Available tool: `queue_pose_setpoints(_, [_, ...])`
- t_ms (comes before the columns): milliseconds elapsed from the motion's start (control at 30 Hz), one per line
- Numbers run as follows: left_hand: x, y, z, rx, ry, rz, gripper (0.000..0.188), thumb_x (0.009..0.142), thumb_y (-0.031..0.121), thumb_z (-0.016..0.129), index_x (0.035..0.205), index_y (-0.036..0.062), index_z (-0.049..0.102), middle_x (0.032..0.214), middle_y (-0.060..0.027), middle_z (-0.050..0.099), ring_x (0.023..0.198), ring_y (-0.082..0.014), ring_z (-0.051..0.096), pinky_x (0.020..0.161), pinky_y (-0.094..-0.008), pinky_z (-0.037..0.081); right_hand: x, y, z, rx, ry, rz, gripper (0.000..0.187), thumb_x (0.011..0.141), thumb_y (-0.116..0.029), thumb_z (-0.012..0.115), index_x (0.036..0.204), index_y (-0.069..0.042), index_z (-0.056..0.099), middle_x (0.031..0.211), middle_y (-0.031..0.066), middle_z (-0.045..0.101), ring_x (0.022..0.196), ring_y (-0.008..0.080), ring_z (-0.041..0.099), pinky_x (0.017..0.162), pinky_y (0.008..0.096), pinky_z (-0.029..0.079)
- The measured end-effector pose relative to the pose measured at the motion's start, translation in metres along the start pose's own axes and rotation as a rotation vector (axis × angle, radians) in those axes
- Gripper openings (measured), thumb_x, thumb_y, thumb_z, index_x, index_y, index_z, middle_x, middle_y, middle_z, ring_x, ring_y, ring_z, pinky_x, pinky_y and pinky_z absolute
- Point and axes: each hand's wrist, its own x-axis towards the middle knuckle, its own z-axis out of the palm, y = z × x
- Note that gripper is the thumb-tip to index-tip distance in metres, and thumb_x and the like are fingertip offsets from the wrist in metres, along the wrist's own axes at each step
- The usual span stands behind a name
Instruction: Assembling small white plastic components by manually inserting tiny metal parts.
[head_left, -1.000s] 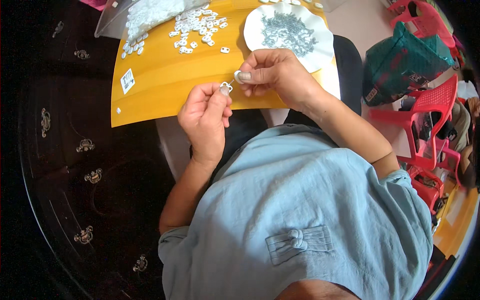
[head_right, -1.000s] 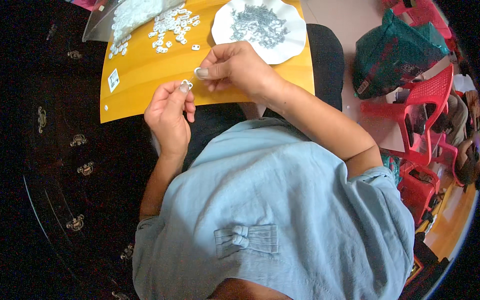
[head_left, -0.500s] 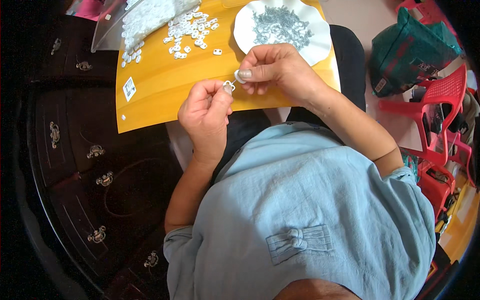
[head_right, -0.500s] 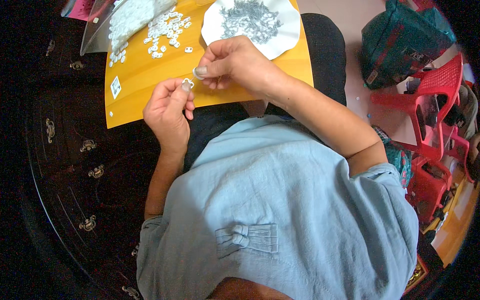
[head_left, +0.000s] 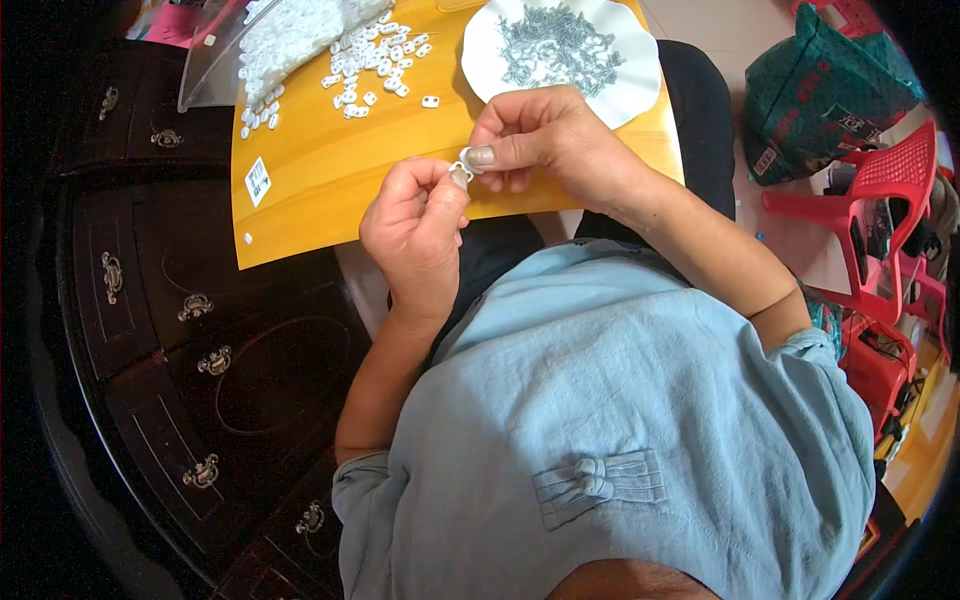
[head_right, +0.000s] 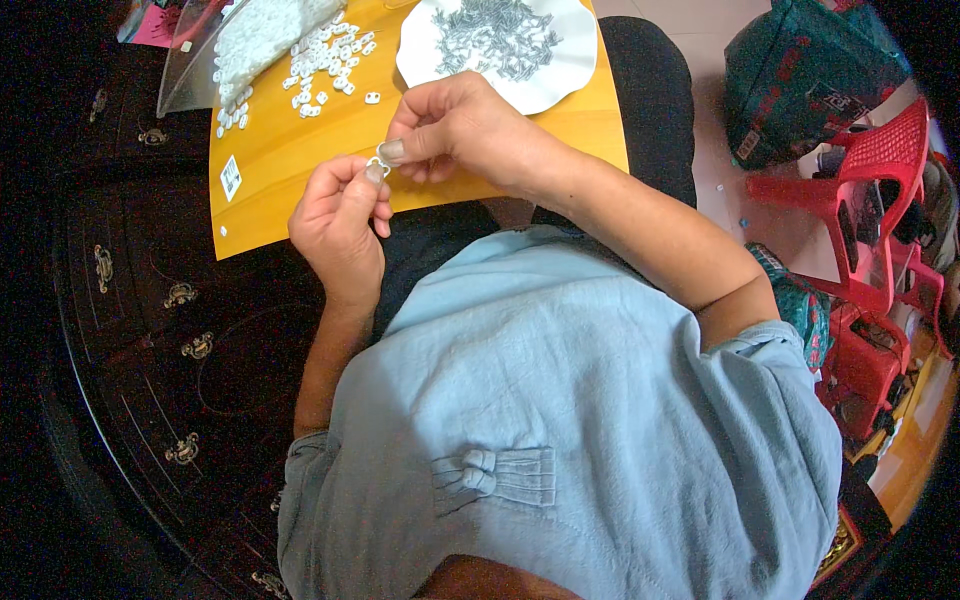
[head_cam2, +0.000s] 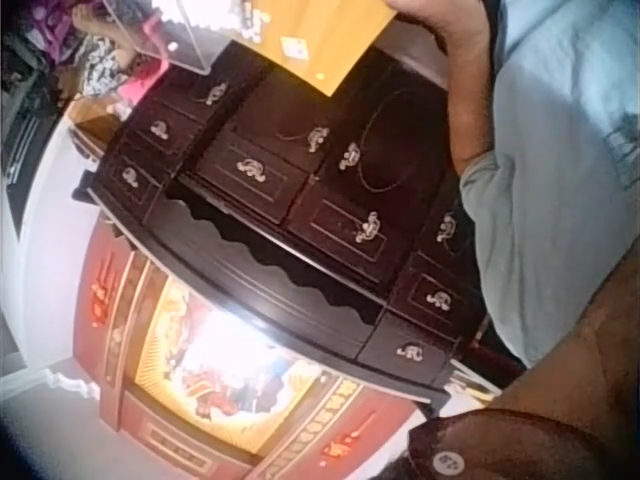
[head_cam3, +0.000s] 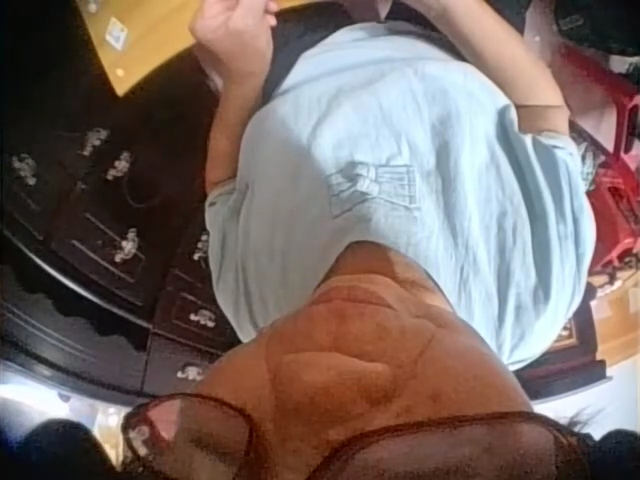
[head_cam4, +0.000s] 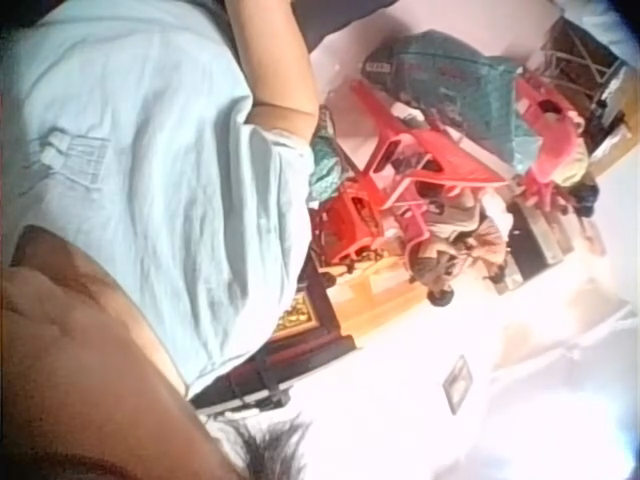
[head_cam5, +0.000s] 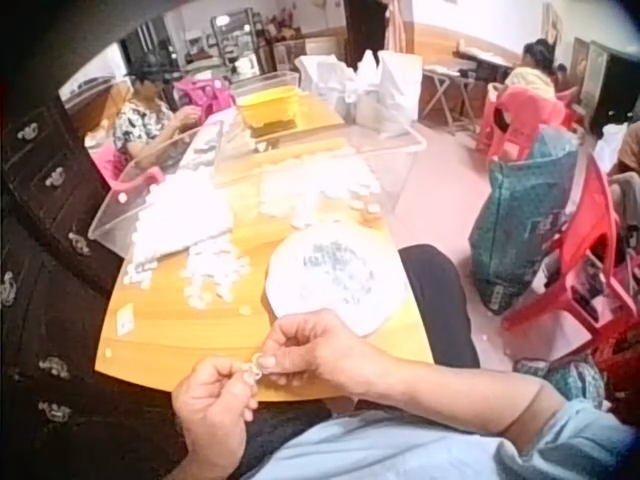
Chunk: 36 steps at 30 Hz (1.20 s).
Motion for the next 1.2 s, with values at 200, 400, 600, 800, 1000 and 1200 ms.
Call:
queue_pose_setpoints(200, [0.003,-0.001,0.002,-0.094,0.008,-0.004,0.006,0.090,0.000,0.062,0.095,-0.0034,0.062,0.076,-0.0038,0.062,0.060,-0.0066,0.055,0.049,-0.0188,0.042,0.002,-0.001,-0.005,0.098,-0.034,0.047,0.014,0.091,-0.013,0.065,0.087,0.000,0.064,0.074,0.0063,0.065,0.066,0.0108,0.062,0.058,0.0206,0.045])
queue_pose_setpoints(400, [0.004,0.003,-0.001,-0.302,-0.121,-0.059,0.019,0.089,-0.003,0.063,0.106,-0.0093,0.059,0.088,-0.0115,0.065,0.067,-0.0122,0.060,0.052,-0.0211,0.046,0.002,0.002,-0.013,0.117,-0.103,0.044,0.014,0.092,-0.011,0.064,0.088,0.002,0.064,0.074,0.0077,0.066,0.065,0.0113,0.062,0.056,0.0197,0.045])
queue_pose_setpoints(600, [0.002,0.006,-0.001,-0.272,-0.131,-0.042,0.026,0.088,-0.005,0.064,0.113,-0.0108,0.057,0.092,-0.0128,0.065,0.068,-0.0130,0.059,0.054,-0.0219,0.047,0.002,0.001,-0.012,0.107,-0.165,0.058,0.014,0.091,-0.011,0.065,0.089,0.003,0.065,0.074,0.0080,0.066,0.064,0.0111,0.062,0.055,0.0196,0.044])
queue_pose_setpoints(800, [-0.001,0.007,0.005,-0.190,-0.188,0.058,0.031,0.087,-0.006,0.064,0.117,-0.0102,0.057,0.094,-0.0107,0.064,0.074,-0.0117,0.059,0.060,-0.0201,0.048,0.001,0.000,-0.015,0.172,-0.194,0.065,0.014,0.090,-0.011,0.066,0.087,0.002,0.065,0.072,0.0072,0.065,0.063,0.0108,0.062,0.054,0.0194,0.044])
queue_pose_setpoints(1000, [0.002,0.003,-0.002,-0.140,-0.296,0.076,0.034,0.084,-0.010,0.065,0.117,-0.0103,0.057,0.097,-0.0101,0.063,0.080,-0.0115,0.060,0.062,-0.0194,0.047,-0.001,0.000,-0.017,0.194,-0.259,0.094,0.014,0.090,-0.012,0.066,0.087,0.002,0.065,0.070,0.0064,0.064,0.061,0.0101,0.062,0.052,0.0185,0.043])
queue_pose_setpoints(1200, [0.000,0.002,-0.003,-0.098,-0.297,0.184,0.033,0.084,-0.011,0.065,0.115,-0.0113,0.056,0.101,-0.0121,0.062,0.083,-0.0119,0.060,0.067,-0.0203,0.048,-0.002,0.000,-0.018,0.212,-0.265,0.105,0.015,0.091,-0.012,0.064,0.090,0.003,0.066,0.070,0.0065,0.065,0.061,0.0101,0.062,0.052,0.0180,0.044])
